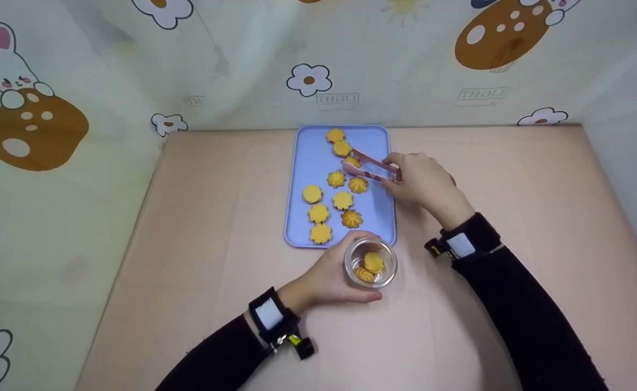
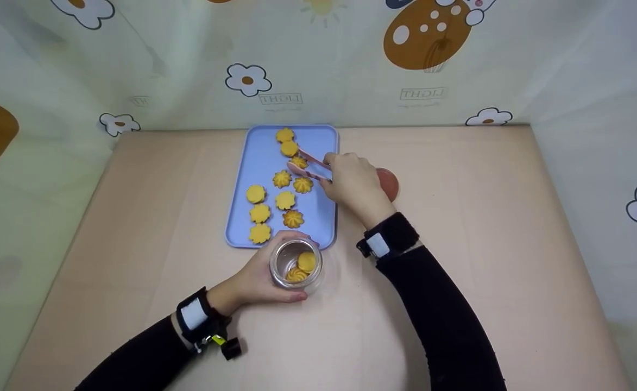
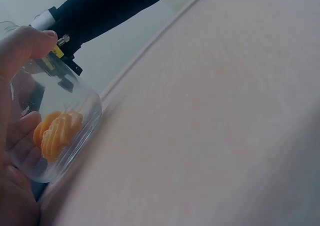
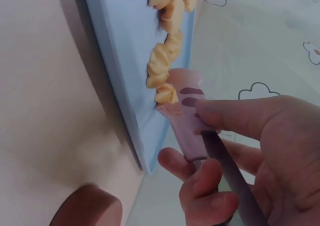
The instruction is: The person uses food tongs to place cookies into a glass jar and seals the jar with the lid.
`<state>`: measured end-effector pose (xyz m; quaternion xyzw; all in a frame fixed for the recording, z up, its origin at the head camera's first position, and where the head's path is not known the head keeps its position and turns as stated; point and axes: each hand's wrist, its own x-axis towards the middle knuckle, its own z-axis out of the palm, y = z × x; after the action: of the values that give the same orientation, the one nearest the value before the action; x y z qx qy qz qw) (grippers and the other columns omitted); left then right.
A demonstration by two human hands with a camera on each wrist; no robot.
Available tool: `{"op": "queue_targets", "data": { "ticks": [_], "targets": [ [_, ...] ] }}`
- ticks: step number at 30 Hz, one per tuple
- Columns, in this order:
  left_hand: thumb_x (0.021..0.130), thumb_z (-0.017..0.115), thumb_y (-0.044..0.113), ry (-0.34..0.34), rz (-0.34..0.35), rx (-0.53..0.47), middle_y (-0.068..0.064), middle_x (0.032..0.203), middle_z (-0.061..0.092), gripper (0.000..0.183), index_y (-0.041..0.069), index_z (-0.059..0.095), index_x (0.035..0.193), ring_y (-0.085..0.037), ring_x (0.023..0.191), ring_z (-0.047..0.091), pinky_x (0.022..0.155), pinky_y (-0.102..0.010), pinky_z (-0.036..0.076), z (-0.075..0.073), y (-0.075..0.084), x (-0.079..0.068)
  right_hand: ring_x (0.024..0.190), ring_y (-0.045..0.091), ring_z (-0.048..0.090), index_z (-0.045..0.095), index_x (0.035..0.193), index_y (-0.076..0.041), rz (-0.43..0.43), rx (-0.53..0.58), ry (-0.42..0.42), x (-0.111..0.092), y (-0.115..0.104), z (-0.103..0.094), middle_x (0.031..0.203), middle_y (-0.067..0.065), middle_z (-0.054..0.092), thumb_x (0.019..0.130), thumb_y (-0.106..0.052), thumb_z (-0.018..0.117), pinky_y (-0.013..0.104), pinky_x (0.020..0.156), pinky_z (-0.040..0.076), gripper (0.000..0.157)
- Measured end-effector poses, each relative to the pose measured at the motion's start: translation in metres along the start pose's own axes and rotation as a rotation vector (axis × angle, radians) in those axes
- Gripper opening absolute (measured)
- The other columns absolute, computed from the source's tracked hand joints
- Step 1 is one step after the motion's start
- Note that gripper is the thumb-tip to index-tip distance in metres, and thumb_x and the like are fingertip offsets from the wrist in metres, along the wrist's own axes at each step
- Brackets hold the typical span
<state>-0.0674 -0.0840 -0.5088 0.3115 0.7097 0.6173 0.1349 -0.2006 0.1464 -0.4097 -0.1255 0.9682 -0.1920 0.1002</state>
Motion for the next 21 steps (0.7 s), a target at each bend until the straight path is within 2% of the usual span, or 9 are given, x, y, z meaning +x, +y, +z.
{"op": "queue_targets", "data": {
  "ticks": [8,21],
  "targets": [
    [0.074,0.102,0.025,-0.003,-0.007,-0.004,0.006,0.15,0.06,0.098,0.02,0.045,0.154,-0.017,0.142,0.057,0.126,-0.041,0.042,0.0,0.001,0.0,0.093,0.034,0.068,0.07,0.138,-0.005,-0.002,0.034,0.0,-0.004,0.001,-0.003,0.108,0.017,0.074,0.101,-0.023,0.076,0.048,0.079,0.058,0.042],
    [0.074,0.102,0.023,-0.004,-0.003,-0.007,0.003,0.149,0.061,0.097,0.016,0.046,0.153,-0.017,0.141,0.057,0.125,-0.041,0.042,0.0,0.003,0.0,0.098,0.036,0.07,0.071,0.138,-0.006,-0.007,0.142,0.014,-0.02,0.026,-0.005,0.108,0.019,0.076,0.098,-0.021,0.077,0.054,0.086,0.057,0.043]
  ]
}}
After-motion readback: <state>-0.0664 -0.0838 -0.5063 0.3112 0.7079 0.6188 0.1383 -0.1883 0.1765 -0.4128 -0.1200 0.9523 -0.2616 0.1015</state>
